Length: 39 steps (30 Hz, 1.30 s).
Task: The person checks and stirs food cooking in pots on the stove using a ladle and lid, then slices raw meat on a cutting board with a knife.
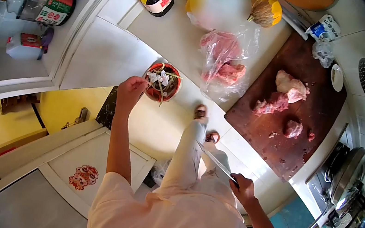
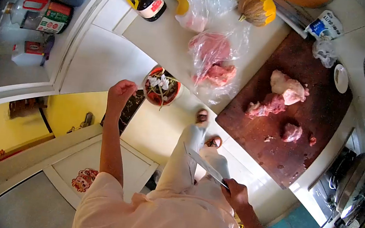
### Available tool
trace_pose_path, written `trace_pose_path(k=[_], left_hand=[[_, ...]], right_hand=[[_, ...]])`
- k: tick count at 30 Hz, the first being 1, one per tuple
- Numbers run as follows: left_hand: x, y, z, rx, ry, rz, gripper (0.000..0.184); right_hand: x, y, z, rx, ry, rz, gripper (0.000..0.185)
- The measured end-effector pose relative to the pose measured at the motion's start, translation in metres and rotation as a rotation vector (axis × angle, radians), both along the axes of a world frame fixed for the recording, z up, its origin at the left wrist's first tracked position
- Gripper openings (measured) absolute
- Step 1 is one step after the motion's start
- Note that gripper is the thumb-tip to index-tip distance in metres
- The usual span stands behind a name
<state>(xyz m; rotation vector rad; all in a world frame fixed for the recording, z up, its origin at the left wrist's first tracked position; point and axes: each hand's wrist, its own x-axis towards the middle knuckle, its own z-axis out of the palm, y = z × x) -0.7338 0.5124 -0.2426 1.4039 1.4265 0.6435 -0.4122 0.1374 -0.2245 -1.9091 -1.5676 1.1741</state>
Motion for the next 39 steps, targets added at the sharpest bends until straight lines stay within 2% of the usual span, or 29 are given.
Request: trace_pose_path(k=[2, 4, 7, 8, 9, 11, 12, 13, 14, 17, 18, 20, 21, 23, 25, 26, 27, 29, 31, 33, 34, 35, 37, 39], left_hand=[[-0.014, 0.002, -0.027, -0.074, -0.065, 0.005, 0.005], [-0.026, 0.012, -0.074, -0.093, -0.133, -0.018, 0.007], [-0.026, 0.023, -0.161, -0.18, -0.445, 0.037, 0.012], [-0.031, 0.031, -0.214, -0.254, -0.606, 0.069, 0.013], [-0.026, 0.037, -0.254, -0.362, -0.721, 0.247, 0.018], [-0.061, 0.046, -0.413, -0.261, 0.643, -0.228, 0.03], [-0.078, 0.037, -0.445, -0.228, 0.64, -0.174, 0.035], [-0.08, 0.031, -0.454, -0.192, 0.63, -0.124, 0.039], [-0.08, 0.033, -0.461, -0.098, 0.388, 0.012, 0.037], [-0.08, 0.026, -0.449, 0.079, 0.542, -0.052, 0.036], [-0.09, 0.026, -0.46, 0.013, 0.633, -0.22, 0.032], [-0.084, 0.016, -0.429, 0.01, 0.537, -0.355, 0.035], [-0.074, 0.009, -0.393, -0.044, 0.466, -0.405, 0.038], [-0.057, -0.019, -0.318, 0.086, 0.333, -0.529, 0.024], [-0.042, -0.044, -0.28, 0.032, 0.345, -0.751, 0.021], [-0.02, -0.056, -0.231, -0.089, 0.236, -0.784, 0.02], [0.006, -0.067, -0.161, -0.214, 0.142, -0.815, 0.02], [0.055, -0.089, -0.085, -0.146, -0.067, -0.885, 0.019], [0.118, -0.11, -0.009, -0.009, -0.181, -0.96, 0.02], [0.182, -0.129, 0.028, 0.154, -0.204, -1.099, 0.026], [0.216, -0.139, 0.028, 0.325, -0.245, -1.086, 0.032], [0.248, -0.15, 0.023, 0.49, -0.285, -1.065, 0.038], [0.314, -0.162, 0.025, 0.687, -0.192, -1.076, 0.051], [0.37, -0.17, 0.034, 0.652, 0.035, -1.185, 0.06]], right_hand=[[-0.004, -0.001, -0.018, -0.024, -0.017, 0.015, 0.021], [-0.008, 0.001, -0.039, 0.009, -0.05, 0.044, 0.023], [-0.02, 0.015, -0.07, -0.014, -0.098, 0.044, 0.024], [-0.023, 0.02, -0.079, -0.076, -0.104, 0.063, 0.026], [-0.027, 0.022, -0.091, -0.06, -0.105, 0.037, 0.026], [-0.037, 0.024, -0.114, -0.024, -0.094, -0.002, 0.027], [-0.042, 0.023, -0.121, -0.045, -0.085, -0.021, 0.025], [-0.043, 0.023, -0.124, -0.06, -0.103, -0.021, 0.025], [-0.046, 0.022, -0.126, -0.073, -0.118, -0.025, 0.024], [-0.061, 0.02, -0.114, -0.11, -0.095, -0.091, 0.02], [-0.065, 0.021, -0.109, -0.118, -0.077, -0.122, 0.02], [-0.07, 0.017, -0.092, -0.142, -0.062, -0.182, 0.019], [-0.074, 0.018, -0.076, -0.235, -0.052, -0.244, 0.018], [-0.079, 0.022, -0.034, -0.239, -0.005, -0.351, 0.017], [-0.075, 0.022, 0.009, -0.186, -0.047, -0.384, 0.018], [-0.073, 0.016, 0.022, -0.117, -0.028, -0.451, 0.018], [-0.069, 0.012, 0.038, -0.057, -0.055, -0.501, 0.016], [-0.063, -0.003, 0.055, 0.11, -0.123, -0.667, 0.019], [-0.053, -0.016, 0.074, 0.078, -0.192, -0.845, 0.018], [-0.043, -0.041, 0.067, 0.067, -0.078, -1.077, 0.018], [-0.036, -0.058, 0.052, 0.102, -0.04, -1.166, 0.015], [-0.028, -0.049, 0.077, 0.123, 0.157, -1.316, 0.013], [-0.007, -0.061, 0.082, 0.127, 0.165, -1.4, 0.011], [0.016, -0.076, 0.077, 0.141, 0.187, -1.43, 0.011]])
